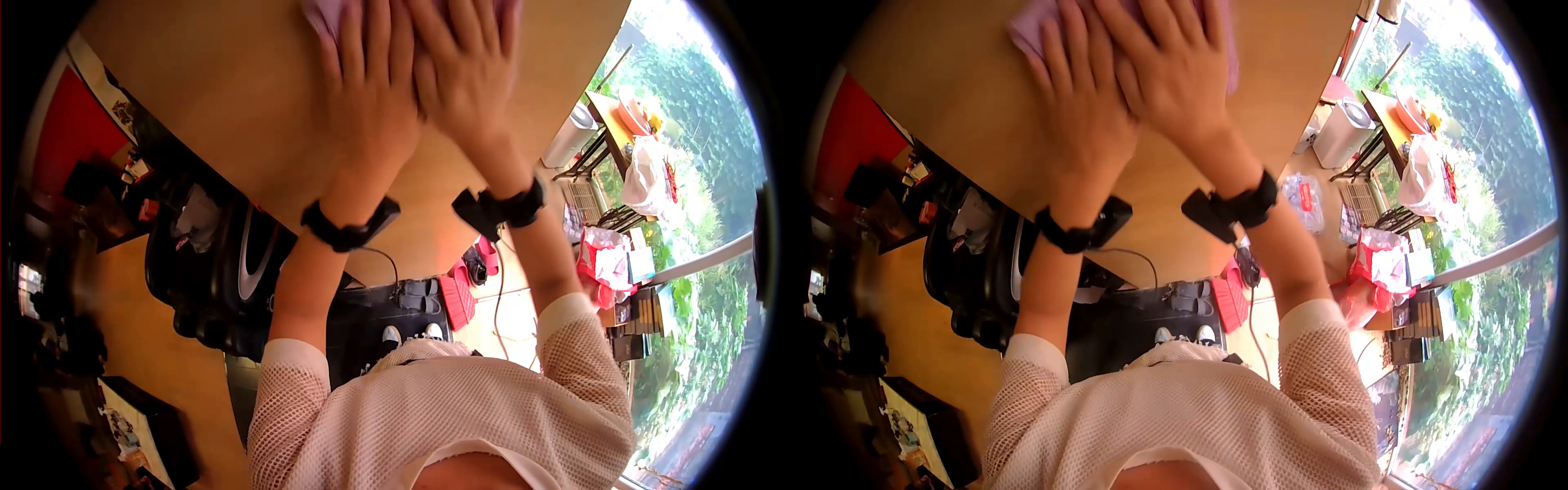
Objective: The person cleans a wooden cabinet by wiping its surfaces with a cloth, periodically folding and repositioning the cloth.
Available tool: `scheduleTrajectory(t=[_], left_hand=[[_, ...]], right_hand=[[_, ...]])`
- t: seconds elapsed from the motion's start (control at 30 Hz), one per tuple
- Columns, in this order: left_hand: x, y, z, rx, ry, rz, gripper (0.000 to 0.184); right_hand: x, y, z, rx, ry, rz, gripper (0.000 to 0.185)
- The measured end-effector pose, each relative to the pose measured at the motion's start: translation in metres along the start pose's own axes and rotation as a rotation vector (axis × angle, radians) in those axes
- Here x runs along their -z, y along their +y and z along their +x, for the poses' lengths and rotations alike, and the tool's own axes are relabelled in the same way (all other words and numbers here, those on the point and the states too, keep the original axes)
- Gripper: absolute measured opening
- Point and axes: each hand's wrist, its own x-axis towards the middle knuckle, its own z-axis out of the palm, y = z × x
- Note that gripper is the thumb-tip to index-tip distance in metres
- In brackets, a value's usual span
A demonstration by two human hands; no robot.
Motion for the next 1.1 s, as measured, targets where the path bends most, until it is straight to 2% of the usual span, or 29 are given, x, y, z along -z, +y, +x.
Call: scheduleTrajectory(t=[0.03,0.13,0.2,0.23,0.3,0.37,0.5,0.57,0.6,0.63,0.73,0.87,0.97,1.0,1.07,1.1], left_hand=[[-0.010,0.004,-0.028,0.006,-0.090,0.058,0.054],[-0.081,0.032,-0.152,0.041,0.049,0.098,0.046],[-0.091,0.043,-0.209,-0.096,-0.096,0.071,0.044],[-0.088,0.045,-0.209,-0.098,-0.121,0.044,0.044],[-0.085,0.046,-0.198,-0.105,-0.162,-0.006,0.043],[-0.063,0.049,-0.139,-0.086,-0.154,-0.070,0.045],[-0.034,0.063,-0.011,-0.049,0.023,-0.145,0.048],[-0.019,0.069,0.021,-0.112,-0.009,0.027,0.056],[-0.018,0.073,0.030,-0.145,-0.023,0.116,0.061],[-0.039,0.082,0.020,-0.007,0.134,-0.134,0.047],[-0.066,0.099,-0.027,-0.122,0.040,0.029,0.045],[-0.098,0.126,-0.103,-0.208,-0.047,-0.018,0.045],[-0.087,0.135,-0.112,-0.265,-0.190,-0.037,0.046],[-0.087,0.132,-0.100,-0.285,-0.209,-0.029,0.046],[-0.094,0.126,-0.072,-0.334,-0.043,0.038,0.052],[-0.081,0.122,-0.042,-0.352,-0.026,0.084,0.052]], right_hand=[[-0.003,-0.012,-0.028,-0.097,0.004,0.006,0.047],[-0.026,-0.043,-0.162,-0.322,-0.077,-0.007,0.045],[-0.043,-0.060,-0.258,-0.471,-0.099,0.001,0.046],[-0.038,-0.060,-0.267,-0.443,-0.139,0.007,0.047],[-0.031,-0.042,-0.238,-0.381,-0.130,0.037,0.048],[-0.012,-0.022,-0.184,-0.347,-0.118,0.053,0.049],[0.023,0.038,-0.059,-0.209,-0.021,0.013,0.049],[0.034,0.054,-0.038,-0.135,0.005,0.029,0.049],[0.039,0.057,-0.034,-0.128,-0.009,0.039,0.049],[0.042,0.059,-0.032,-0.121,-0.020,0.050,0.049],[0.027,0.068,-0.104,-0.222,0.003,-0.041,0.049],[0.029,0.052,-0.205,-0.391,-0.126,-0.054,0.049],[0.045,0.051,-0.212,-0.428,-0.286,-0.034,0.049],[0.049,0.052,-0.207,-0.434,-0.275,-0.053,0.049],[0.042,0.068,-0.180,-0.404,-0.213,-0.089,0.049],[0.047,0.070,-0.151,-0.411,-0.184,-0.082,0.050]])
